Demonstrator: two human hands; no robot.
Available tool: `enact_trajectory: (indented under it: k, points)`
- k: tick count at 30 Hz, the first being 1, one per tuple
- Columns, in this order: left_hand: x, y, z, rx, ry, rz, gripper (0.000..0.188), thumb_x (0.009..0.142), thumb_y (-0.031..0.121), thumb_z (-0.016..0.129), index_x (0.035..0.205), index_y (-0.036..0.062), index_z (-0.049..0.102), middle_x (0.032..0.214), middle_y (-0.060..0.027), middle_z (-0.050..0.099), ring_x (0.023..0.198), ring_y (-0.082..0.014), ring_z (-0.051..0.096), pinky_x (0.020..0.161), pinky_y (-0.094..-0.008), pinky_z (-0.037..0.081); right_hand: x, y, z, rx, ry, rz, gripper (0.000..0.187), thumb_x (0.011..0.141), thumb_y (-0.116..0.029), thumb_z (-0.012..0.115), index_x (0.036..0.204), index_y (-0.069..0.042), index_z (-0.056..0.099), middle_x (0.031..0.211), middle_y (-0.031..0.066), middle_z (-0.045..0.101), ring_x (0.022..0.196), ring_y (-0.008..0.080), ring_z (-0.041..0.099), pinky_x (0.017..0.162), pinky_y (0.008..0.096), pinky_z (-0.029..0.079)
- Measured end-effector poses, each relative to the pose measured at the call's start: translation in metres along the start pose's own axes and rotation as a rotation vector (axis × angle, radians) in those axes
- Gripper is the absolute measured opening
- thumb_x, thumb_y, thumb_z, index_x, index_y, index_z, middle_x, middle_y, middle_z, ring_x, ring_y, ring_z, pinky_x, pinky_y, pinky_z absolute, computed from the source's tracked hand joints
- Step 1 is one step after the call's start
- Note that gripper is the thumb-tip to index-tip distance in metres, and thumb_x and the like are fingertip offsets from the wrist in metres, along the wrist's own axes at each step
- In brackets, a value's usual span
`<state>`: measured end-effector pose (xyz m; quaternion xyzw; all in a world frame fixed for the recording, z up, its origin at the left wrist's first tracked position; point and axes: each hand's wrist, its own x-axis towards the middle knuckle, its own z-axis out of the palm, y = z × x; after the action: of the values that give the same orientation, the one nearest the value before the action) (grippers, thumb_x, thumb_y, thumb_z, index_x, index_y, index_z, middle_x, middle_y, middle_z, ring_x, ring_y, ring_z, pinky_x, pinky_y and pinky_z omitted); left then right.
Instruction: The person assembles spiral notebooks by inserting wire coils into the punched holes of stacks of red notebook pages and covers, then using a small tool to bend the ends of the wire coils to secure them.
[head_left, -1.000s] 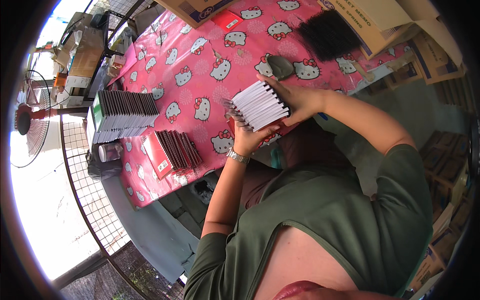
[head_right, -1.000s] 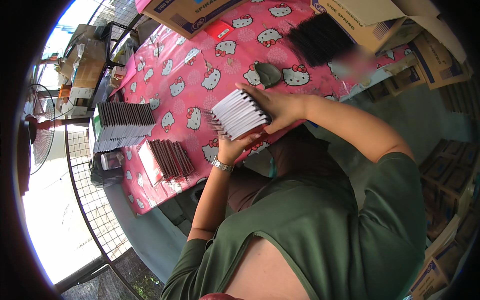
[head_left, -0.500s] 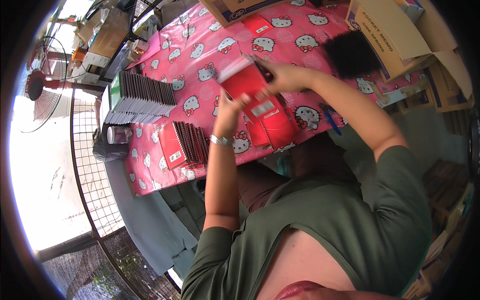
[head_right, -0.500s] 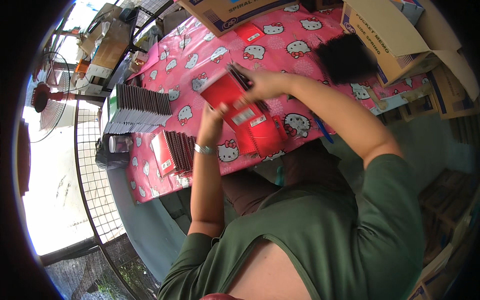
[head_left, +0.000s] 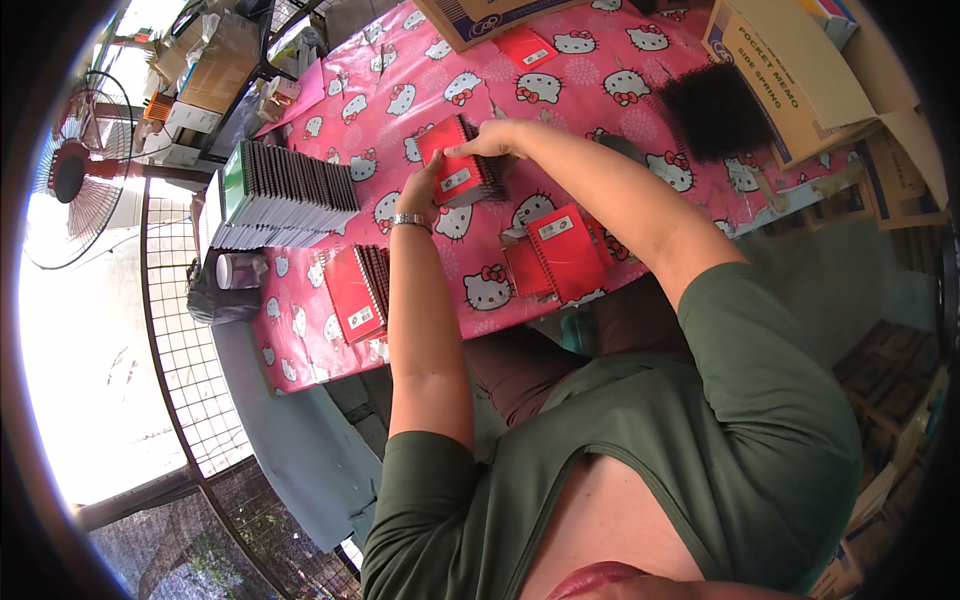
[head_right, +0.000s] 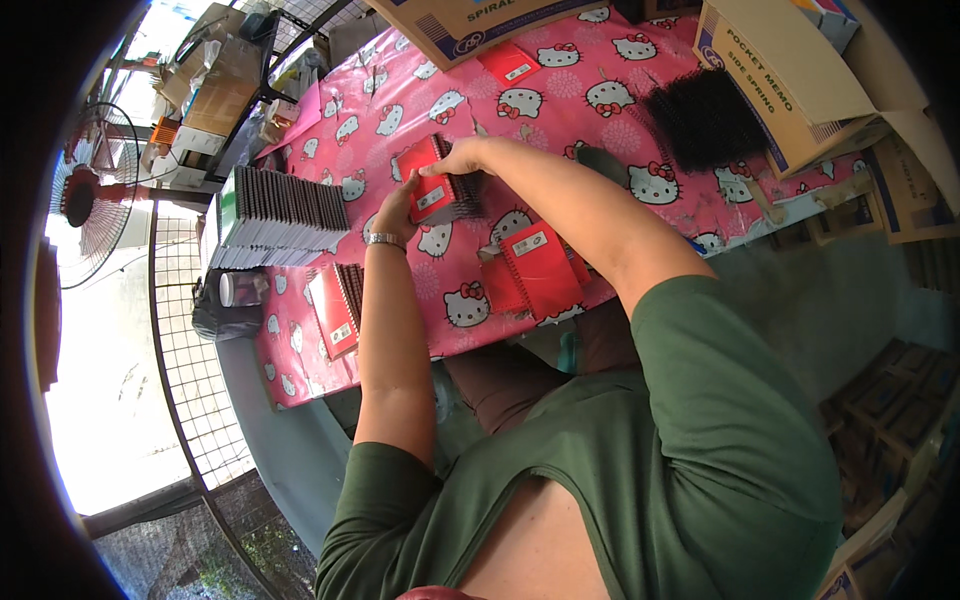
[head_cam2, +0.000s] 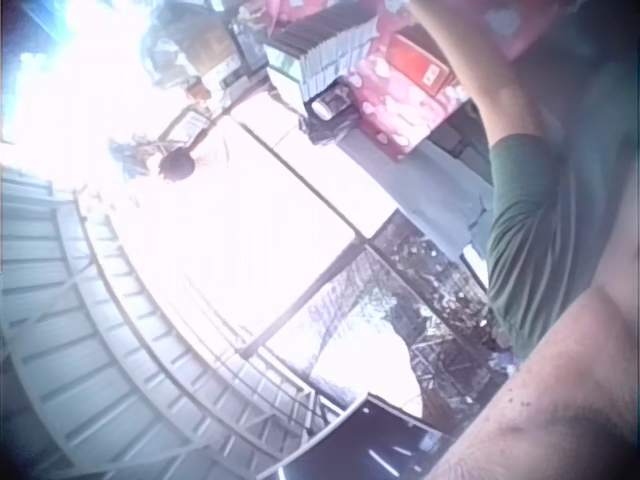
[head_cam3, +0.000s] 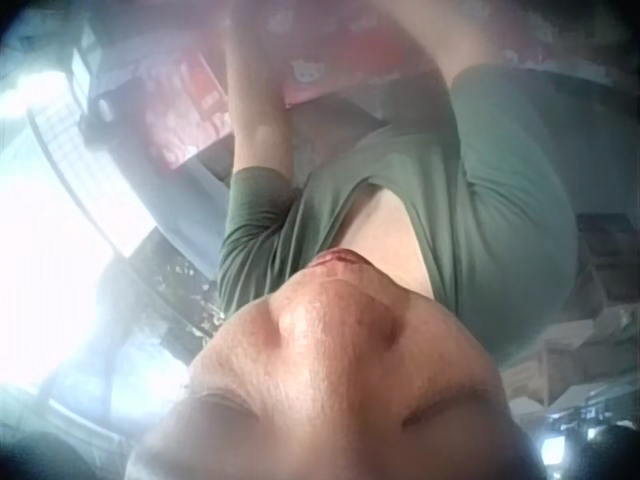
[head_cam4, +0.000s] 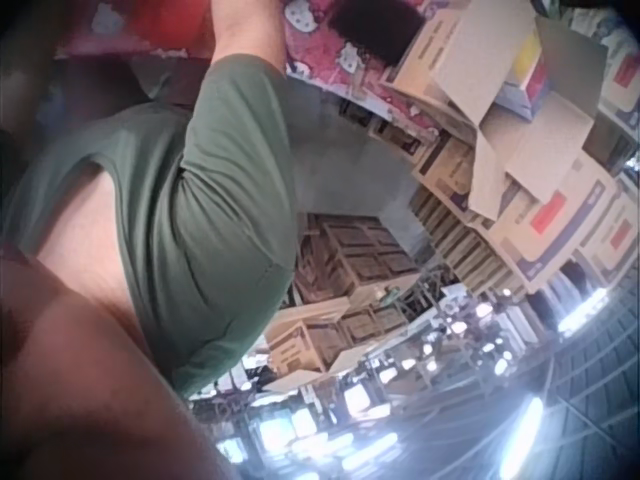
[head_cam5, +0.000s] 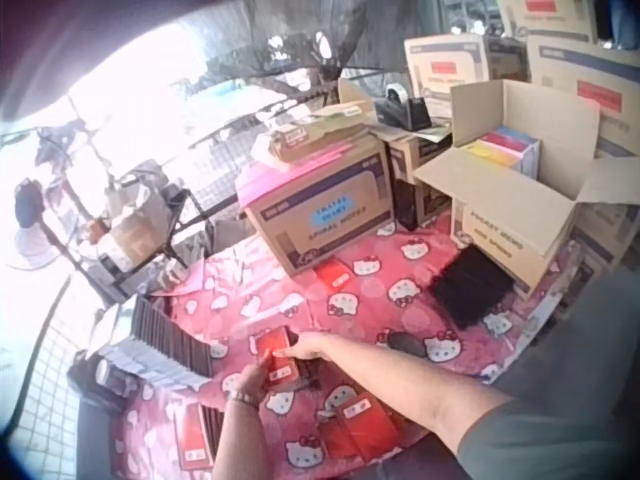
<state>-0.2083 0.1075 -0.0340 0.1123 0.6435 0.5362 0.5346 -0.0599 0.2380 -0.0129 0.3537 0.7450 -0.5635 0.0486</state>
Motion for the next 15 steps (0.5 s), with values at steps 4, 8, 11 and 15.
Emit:
enact_trajectory:
  k: [4, 8, 11, 15]
  points:
    - [0.014, -0.002, 0.01, 0.043, -0.008, -0.015, 0.031, 0.099, 0.034, 0.057, 0.112, 0.0056, 0.059, 0.102, -0.0084, 0.069, 0.083, -0.0216, 0.069, 0.073, -0.0377, 0.059, 0.015, 0.028, 0.003, 0.403, 0.008, -0.039, 0.089, 0.086, -0.071, 0.053, 0.139, 0.0, 0.048, 0.133, 0.0214, 0.058, 0.127, 0.0317, 0.051, 0.107, 0.0409, 0.037]
    - [0.013, 0.003, 0.023, 0.178, 0.12, -0.033, 0.032, 0.098, 0.035, 0.058, 0.115, 0.0076, 0.06, 0.1, -0.0078, 0.069, 0.083, -0.0203, 0.069, 0.069, -0.0379, 0.059, 0.004, 0.009, 0.039, 0.51, 0.161, 0.07, 0.082, 0.094, -0.068, 0.042, 0.145, -0.004, 0.043, 0.146, 0.0194, 0.046, 0.135, 0.0309, 0.044, 0.11, 0.0419, 0.034]
    - [0.011, 0.005, 0.012, 0.258, 0.182, -0.057, 0.037, 0.096, 0.036, 0.058, 0.122, 0.01, 0.057, 0.103, -0.0086, 0.069, 0.084, -0.0207, 0.07, 0.067, -0.0381, 0.059, -0.014, -0.013, 0.032, 0.42, -0.056, 0.049, 0.089, 0.092, -0.071, 0.04, 0.148, -0.001, 0.036, 0.157, 0.0211, 0.026, 0.145, 0.0343, 0.025, 0.113, 0.0477, 0.028]
    - [0.005, 0.01, 0.033, 0.2, 0.28, 0.028, 0.05, 0.094, 0.036, 0.058, 0.135, 0.0109, 0.047, 0.111, -0.0109, 0.066, 0.087, -0.0225, 0.069, 0.068, -0.0394, 0.059, 0.007, -0.002, 0.024, 0.319, 0.066, 0.1, 0.102, 0.088, -0.076, 0.04, 0.153, -0.001, 0.018, 0.163, 0.0187, 0.002, 0.149, 0.0374, 0.012, 0.115, 0.0531, 0.022]
